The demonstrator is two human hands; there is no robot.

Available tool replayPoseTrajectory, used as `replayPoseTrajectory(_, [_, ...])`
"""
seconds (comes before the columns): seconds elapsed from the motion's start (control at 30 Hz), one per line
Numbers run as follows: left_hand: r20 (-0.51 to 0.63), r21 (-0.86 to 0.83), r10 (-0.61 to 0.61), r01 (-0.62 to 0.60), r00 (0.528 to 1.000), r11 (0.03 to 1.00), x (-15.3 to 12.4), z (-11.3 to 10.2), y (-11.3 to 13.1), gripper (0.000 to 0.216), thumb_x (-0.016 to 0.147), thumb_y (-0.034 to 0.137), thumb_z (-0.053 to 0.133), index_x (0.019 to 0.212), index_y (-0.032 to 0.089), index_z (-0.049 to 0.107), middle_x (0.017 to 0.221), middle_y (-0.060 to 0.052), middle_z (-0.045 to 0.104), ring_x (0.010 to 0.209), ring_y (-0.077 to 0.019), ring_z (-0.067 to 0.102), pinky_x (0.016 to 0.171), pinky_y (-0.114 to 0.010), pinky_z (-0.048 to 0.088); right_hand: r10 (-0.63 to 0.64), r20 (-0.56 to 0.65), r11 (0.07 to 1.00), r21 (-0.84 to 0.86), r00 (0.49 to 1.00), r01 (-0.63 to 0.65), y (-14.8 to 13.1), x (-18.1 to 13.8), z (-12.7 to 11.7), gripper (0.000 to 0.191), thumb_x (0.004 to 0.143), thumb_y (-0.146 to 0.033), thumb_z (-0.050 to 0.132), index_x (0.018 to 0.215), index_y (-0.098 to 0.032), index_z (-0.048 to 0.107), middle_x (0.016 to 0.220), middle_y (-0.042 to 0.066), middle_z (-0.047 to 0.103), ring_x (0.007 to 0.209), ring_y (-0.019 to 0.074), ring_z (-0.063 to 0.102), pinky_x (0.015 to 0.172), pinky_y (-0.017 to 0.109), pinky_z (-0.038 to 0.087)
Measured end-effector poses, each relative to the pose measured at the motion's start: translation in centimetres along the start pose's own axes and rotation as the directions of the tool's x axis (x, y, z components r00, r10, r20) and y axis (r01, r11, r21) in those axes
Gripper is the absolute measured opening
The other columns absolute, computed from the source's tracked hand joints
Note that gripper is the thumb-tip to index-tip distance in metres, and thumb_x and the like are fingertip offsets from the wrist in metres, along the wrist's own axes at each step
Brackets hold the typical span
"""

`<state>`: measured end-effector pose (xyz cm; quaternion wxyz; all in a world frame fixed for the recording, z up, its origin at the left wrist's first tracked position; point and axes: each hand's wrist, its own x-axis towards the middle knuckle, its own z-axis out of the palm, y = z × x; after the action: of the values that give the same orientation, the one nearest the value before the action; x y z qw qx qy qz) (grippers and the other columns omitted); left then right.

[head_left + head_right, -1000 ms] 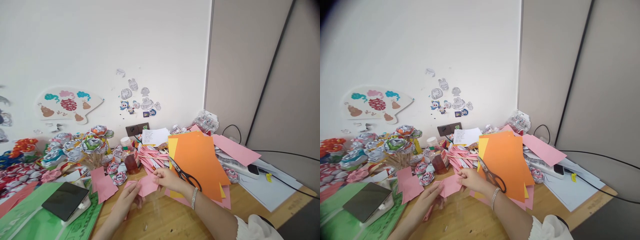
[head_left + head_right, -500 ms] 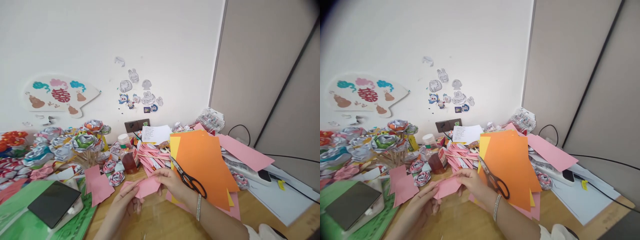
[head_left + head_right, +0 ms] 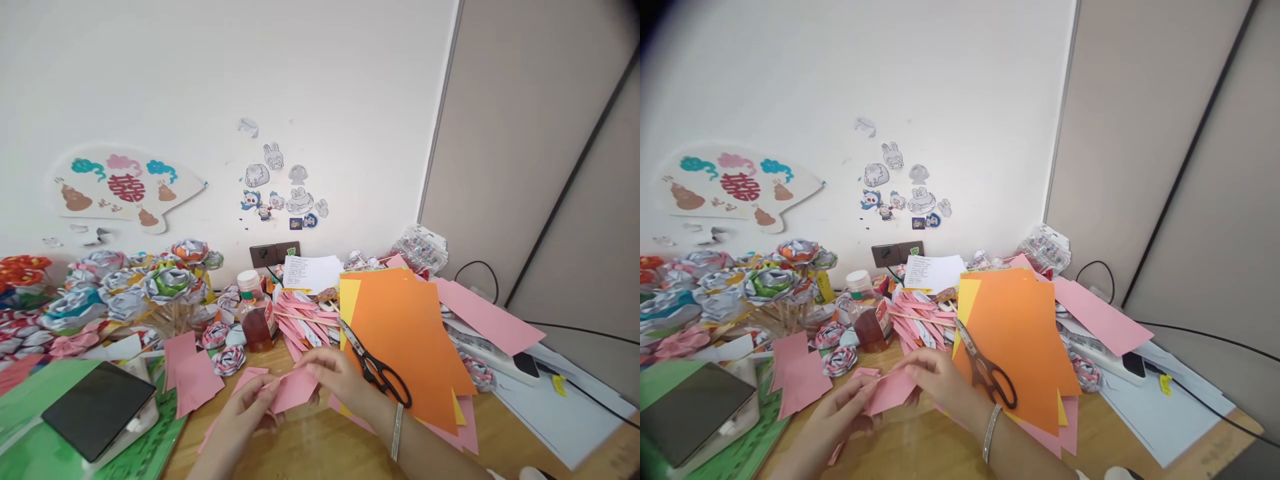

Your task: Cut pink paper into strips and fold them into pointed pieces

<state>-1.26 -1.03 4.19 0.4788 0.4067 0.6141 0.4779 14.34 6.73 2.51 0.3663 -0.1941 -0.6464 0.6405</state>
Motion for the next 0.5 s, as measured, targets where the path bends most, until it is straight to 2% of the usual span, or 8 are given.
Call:
replayPoseTrajectory(0.07, [0.012, 0.062, 0.016, -0.017, 1.000, 0.998, -0.3, 0.2, 0.4, 0.037, 0.059, 0.053, 0.060, 0.076, 0.020, 0.059, 0.048, 0.003, 0.059, 0.047, -0.0153, 0.056, 0.042, -0.022, 0.041, -0.034, -0.015, 0.998, -0.055, 0.999, 0.033, -0.3, 0.0, -0.1, 0.038, 0.081, -0.049, 0.044, 0.094, -0.019, 0.062, 0.080, 0.003, 0.058, 0.062, 0.0117, 0.055, 0.059, 0.024, 0.045])
replayPoseTrajectory(0.13, [0.051, 0.098, 0.037, -0.042, 0.998, 0.994, -0.5, 0.3, 0.6, 0.038, 0.059, 0.052, 0.061, 0.079, 0.020, 0.059, 0.047, 0.002, 0.060, 0.046, -0.0146, 0.055, 0.047, -0.023, 0.043, -0.065, -0.022, 0.987, -0.148, 0.998, 0.061, -0.3, 0.1, -0.3, 0.040, 0.081, -0.051, 0.043, 0.086, -0.017, 0.064, 0.081, 0.003, 0.058, 0.074, 0.0138, 0.055, 0.068, 0.026, 0.044])
replayPoseTrajectory(0.2, [0.059, 0.128, 0.045, -0.053, 0.997, 0.990, -0.6, 0.4, 0.8, 0.039, 0.058, 0.051, 0.061, 0.081, 0.019, 0.059, 0.046, 0.002, 0.060, 0.045, -0.0145, 0.054, 0.047, -0.023, 0.043, -0.023, 0.006, 0.979, -0.201, 1.000, 0.023, -0.1, 0.3, -0.4, 0.038, 0.077, -0.051, 0.049, 0.078, -0.015, 0.064, 0.073, 0.002, 0.056, 0.072, 0.0139, 0.053, 0.065, 0.024, 0.043])
replayPoseTrajectory(0.3, [0.007, 0.137, 0.021, -0.021, 1.000, 0.990, -0.9, 0.5, 1.0, 0.036, 0.061, 0.050, 0.059, 0.083, 0.021, 0.058, 0.051, 0.002, 0.061, 0.050, -0.0164, 0.058, 0.038, -0.020, 0.035, 0.078, 0.057, 0.979, -0.191, 0.995, -0.066, 0.2, 0.5, -0.6, 0.033, 0.073, -0.045, 0.056, 0.078, -0.014, 0.062, 0.065, 0.000, 0.052, 0.058, 0.0102, 0.049, 0.051, 0.020, 0.041])
replayPoseTrajectory(0.4, [0.000, 0.126, -0.002, 0.002, 1.000, 0.992, -1.2, 0.5, 1.1, 0.034, 0.062, 0.049, 0.058, 0.082, 0.022, 0.058, 0.054, 0.002, 0.061, 0.051, -0.0164, 0.059, 0.033, -0.018, 0.026, 0.071, 0.066, 0.972, -0.228, 0.995, -0.054, 0.2, 0.5, -0.7, 0.024, 0.075, -0.036, 0.057, 0.079, -0.013, 0.062, 0.066, 0.000, 0.052, 0.057, 0.0084, 0.047, 0.050, 0.018, 0.039])
replayPoseTrajectory(0.5, [0.004, 0.125, -0.009, 0.008, 1.000, 0.992, -1.3, 0.5, 1.2, 0.035, 0.063, 0.051, 0.058, 0.080, 0.021, 0.057, 0.052, 0.002, 0.059, 0.050, -0.0153, 0.058, 0.032, -0.017, 0.023, 0.041, 0.058, 0.960, -0.280, 0.997, -0.023, 0.0, 0.5, -0.6, 0.018, 0.076, -0.030, 0.055, 0.079, -0.014, 0.062, 0.066, -0.001, 0.052, 0.056, 0.0078, 0.046, 0.049, 0.017, 0.037])
